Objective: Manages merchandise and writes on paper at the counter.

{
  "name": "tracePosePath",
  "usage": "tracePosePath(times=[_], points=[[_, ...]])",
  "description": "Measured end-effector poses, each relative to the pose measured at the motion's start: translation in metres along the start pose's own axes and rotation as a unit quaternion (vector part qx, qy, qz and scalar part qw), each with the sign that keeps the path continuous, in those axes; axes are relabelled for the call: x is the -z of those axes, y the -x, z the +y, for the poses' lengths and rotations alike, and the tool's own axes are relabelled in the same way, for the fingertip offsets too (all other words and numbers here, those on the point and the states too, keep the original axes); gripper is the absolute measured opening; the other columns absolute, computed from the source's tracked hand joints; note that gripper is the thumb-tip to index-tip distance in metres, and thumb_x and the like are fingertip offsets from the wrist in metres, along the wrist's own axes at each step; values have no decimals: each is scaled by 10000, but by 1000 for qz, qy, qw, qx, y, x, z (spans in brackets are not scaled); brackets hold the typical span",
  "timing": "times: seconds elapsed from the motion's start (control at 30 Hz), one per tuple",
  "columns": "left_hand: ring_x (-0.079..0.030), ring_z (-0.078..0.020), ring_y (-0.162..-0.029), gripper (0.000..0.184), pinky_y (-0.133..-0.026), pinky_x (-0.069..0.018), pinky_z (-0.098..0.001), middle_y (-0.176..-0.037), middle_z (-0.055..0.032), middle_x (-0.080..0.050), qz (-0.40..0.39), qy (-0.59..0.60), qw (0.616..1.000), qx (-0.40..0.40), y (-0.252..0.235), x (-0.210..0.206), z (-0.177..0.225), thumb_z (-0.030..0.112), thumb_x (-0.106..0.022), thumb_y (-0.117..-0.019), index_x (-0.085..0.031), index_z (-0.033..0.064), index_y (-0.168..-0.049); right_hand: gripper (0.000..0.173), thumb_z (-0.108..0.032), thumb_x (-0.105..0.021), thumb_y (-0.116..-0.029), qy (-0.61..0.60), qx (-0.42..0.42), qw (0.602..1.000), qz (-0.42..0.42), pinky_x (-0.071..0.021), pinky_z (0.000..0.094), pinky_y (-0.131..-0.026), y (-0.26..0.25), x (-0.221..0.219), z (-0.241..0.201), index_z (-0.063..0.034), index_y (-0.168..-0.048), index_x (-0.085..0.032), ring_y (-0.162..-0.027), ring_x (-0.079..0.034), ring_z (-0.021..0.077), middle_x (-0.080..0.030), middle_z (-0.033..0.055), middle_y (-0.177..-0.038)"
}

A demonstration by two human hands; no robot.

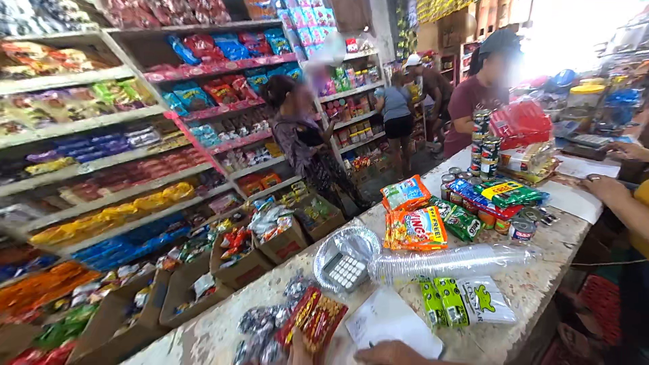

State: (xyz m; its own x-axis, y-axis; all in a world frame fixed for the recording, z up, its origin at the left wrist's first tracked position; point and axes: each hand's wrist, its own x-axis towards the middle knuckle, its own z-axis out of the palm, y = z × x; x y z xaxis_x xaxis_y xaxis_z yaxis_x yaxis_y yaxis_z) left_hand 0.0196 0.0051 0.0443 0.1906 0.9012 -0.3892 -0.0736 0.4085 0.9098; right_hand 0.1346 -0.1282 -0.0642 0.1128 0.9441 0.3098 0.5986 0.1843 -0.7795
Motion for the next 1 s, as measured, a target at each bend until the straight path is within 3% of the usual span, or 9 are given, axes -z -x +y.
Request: tracePosePath(times=[0.1, 0.3, 0.63, 0.87, 1.0], points=[[-636, -178, -1022, 498, -867, -559, -396, -1202, -172, -624, 4, 20, 992, -124, -67, 8, -46, 375, -414, -1101, -502, -32, -1376, 456, -200, -670, -988, 7, 2, 1000, 11, -505, 451, -1075, -9, -34, 51, -126, -1433, -605, -1178, -676, 263, -706, 134, -1265], [-656, -204, -998, 487, -848, -569, -422, -1166, -175, -651, 20, 36, 996, -83, -74, 6, -41, 385, -441, -1097, -541, -23, -1344, 446, -252, -634, -1009, 12, 11, 1000, -3, -513, 431, -1059, -10, -33, 63, -149, -1442, -595, -1167, -680, 229, -707, 99, -1272], [-659, -148, -890, 418, -774, -572, -356, -1029, -121, -663, 21, 43, 995, -89, -75, 5, -47, 362, -493, -1080, -590, -22, -1217, 443, -224, -650, -1002, -2, 24, 1000, 4, -506, 397, -1071, -8, -36, 68, -132, -1433, -600, -1174, -676, 217, -703, 104, -1276], [-643, -147, -908, 437, -787, -565, -364, -1052, -124, -645, 21, 38, 994, -97, -75, 7, -50, 370, -485, -1082, -567, -22, -1256, 442, -209, -644, -1009, -4, 35, 999, 2, -504, 401, -1073, -9, -35, 64, -121, -1438, -592, -1177, -675, 227, -701, 115, -1275], [-645, -129, -888, 436, -767, -569, -342, -1039, -105, -634, 16, 34, 995, -94, -72, 8, -49, 377, -472, -1086, -548, -9, -1274, 450, -143, -638, -1004, -16, 12, 999, -28, -490, 439, -1078, -12, -22, 43, -69, -1445, -578, -1180, -672, 289, -690, 181, -1272]])
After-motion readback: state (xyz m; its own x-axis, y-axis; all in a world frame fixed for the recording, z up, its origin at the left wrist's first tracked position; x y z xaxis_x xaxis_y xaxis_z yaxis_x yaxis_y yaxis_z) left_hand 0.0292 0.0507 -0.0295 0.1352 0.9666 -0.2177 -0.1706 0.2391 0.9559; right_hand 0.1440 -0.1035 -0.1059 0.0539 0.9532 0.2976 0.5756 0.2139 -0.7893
